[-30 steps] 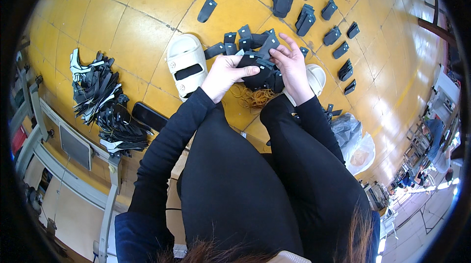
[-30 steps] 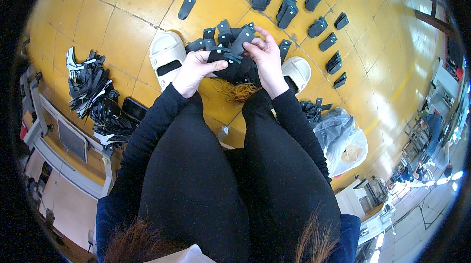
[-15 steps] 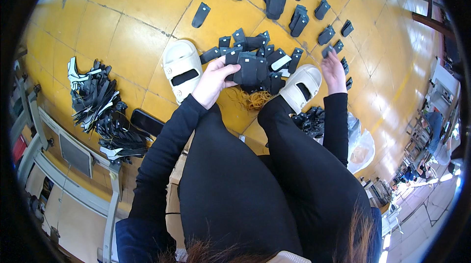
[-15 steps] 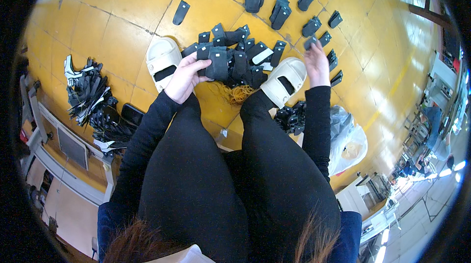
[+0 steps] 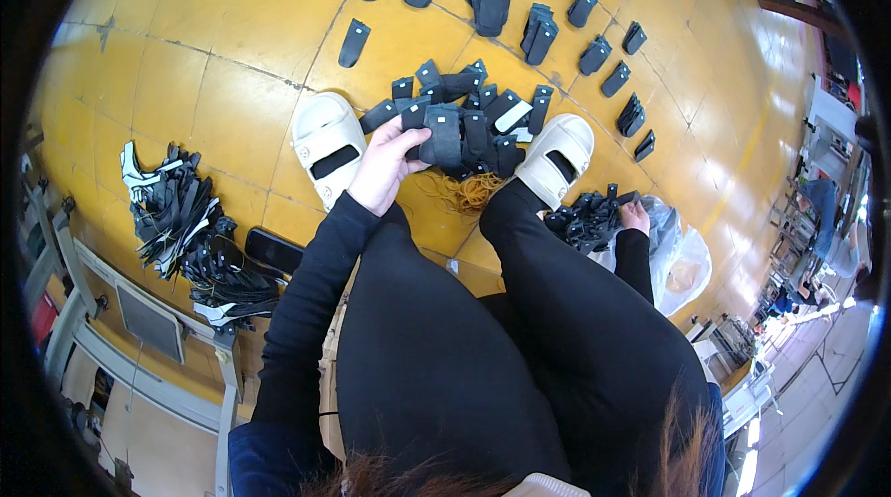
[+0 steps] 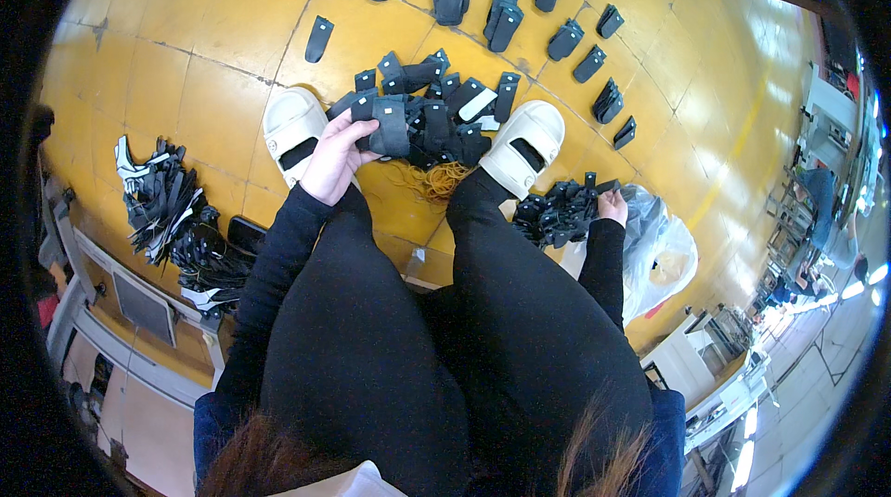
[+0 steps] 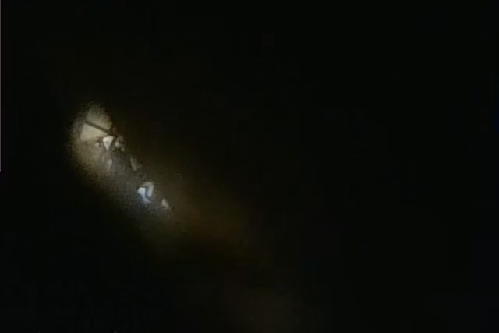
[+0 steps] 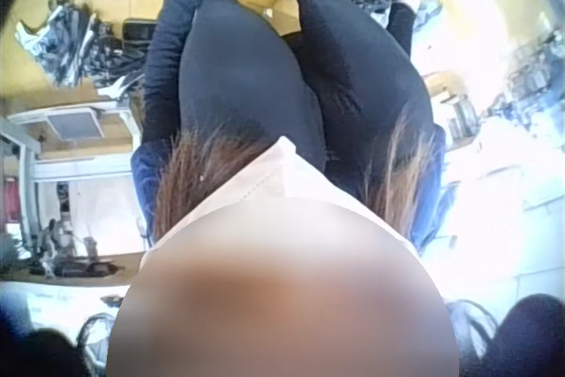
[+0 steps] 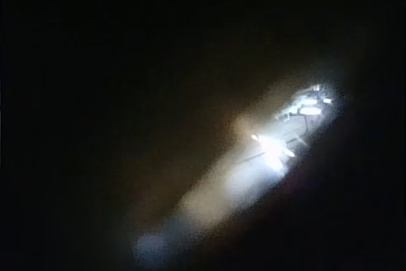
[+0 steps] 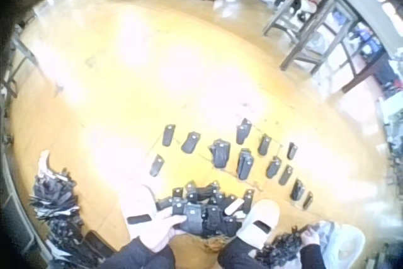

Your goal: The person sits on the floor and repeatedly picks up small black plastic parts, aligns them, and places them into neat rows on the yellow floor. The person handles the parts one at a time, occasionally adjusting the arrangement of the rows.

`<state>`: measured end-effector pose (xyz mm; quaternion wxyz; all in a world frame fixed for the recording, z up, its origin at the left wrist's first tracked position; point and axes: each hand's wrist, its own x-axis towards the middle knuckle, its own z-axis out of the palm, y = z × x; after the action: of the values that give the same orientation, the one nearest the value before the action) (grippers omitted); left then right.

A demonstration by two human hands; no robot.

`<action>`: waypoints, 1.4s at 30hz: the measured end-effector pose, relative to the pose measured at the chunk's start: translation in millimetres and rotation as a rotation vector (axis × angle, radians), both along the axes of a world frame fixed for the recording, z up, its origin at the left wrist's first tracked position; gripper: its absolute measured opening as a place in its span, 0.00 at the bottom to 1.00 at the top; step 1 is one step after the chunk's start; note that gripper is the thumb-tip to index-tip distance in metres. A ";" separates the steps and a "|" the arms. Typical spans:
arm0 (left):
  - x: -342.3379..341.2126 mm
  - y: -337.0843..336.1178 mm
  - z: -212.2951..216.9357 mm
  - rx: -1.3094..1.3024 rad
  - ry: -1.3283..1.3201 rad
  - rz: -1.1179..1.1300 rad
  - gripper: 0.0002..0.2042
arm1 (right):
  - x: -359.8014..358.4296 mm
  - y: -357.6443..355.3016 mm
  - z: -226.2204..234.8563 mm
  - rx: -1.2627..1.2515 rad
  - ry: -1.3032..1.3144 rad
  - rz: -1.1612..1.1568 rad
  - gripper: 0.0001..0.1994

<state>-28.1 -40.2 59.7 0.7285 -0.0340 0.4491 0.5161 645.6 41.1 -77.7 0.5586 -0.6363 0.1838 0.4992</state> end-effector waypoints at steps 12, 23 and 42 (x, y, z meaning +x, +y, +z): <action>-6.0 0.8 6.4 0.024 0.025 0.034 0.14 | -75.6 80.3 29.2 0.003 -0.790 0.671 0.22; -4.8 5.3 5.6 0.027 0.082 0.012 0.14 | -109.0 113.3 37.7 -0.217 -0.963 0.957 0.24; 5.9 4.6 -2.1 0.060 0.220 0.024 0.13 | -482.1 38.2 164.2 0.628 -0.009 2.114 0.13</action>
<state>-22.2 -35.6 57.6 0.6691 0.0393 0.5103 0.5389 163.5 79.3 86.5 -0.0126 -0.3045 -0.5903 0.7475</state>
